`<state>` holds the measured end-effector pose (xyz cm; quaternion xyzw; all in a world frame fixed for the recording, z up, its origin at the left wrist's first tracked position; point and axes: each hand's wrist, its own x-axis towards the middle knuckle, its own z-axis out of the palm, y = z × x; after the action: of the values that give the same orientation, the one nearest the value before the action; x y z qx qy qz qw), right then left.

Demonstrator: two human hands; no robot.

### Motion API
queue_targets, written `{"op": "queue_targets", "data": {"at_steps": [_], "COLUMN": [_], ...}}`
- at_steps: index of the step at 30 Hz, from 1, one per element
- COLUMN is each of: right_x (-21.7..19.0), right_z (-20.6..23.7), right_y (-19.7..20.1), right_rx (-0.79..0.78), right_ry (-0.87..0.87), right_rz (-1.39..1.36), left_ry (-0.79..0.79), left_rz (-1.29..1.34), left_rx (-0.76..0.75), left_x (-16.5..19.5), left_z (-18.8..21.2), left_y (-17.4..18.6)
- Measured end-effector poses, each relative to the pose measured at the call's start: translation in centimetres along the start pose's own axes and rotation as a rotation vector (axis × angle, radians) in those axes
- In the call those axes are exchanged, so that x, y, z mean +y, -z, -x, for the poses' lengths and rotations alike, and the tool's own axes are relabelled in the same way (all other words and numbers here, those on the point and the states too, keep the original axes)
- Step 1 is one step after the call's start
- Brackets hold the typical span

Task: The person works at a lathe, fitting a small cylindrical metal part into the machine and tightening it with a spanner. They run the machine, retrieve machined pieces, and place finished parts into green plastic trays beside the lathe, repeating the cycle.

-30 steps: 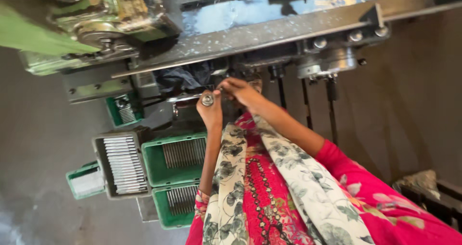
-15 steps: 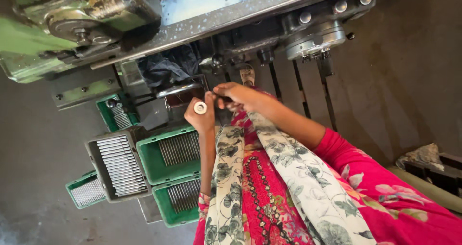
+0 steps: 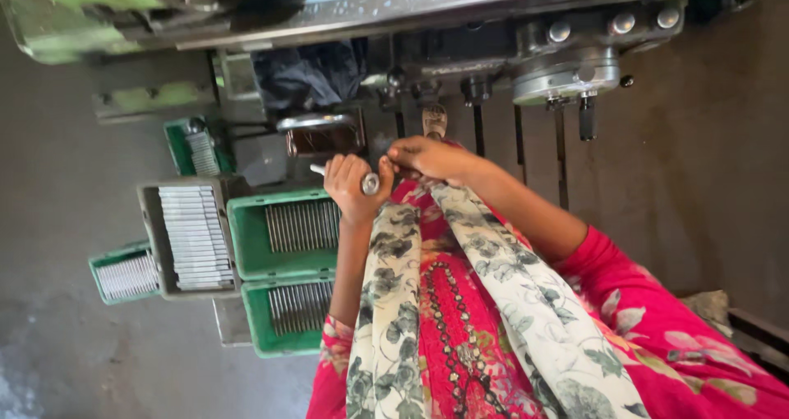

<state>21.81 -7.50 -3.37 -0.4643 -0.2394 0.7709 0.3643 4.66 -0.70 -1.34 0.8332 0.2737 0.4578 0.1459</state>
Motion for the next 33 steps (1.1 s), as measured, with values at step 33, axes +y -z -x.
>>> {"op": "queue_targets", "data": {"at_steps": [33], "right_x": [0.5], "right_z": [-4.1], "right_y": [-8.0], "right_rx": [0.631], "right_ry": [0.764], "right_rz": [0.733], "left_ry": [0.956], "left_rz": [0.87], "left_rx": [0.47], "left_x": [-6.4], "left_z": [8.7], "left_y": [-3.8]}}
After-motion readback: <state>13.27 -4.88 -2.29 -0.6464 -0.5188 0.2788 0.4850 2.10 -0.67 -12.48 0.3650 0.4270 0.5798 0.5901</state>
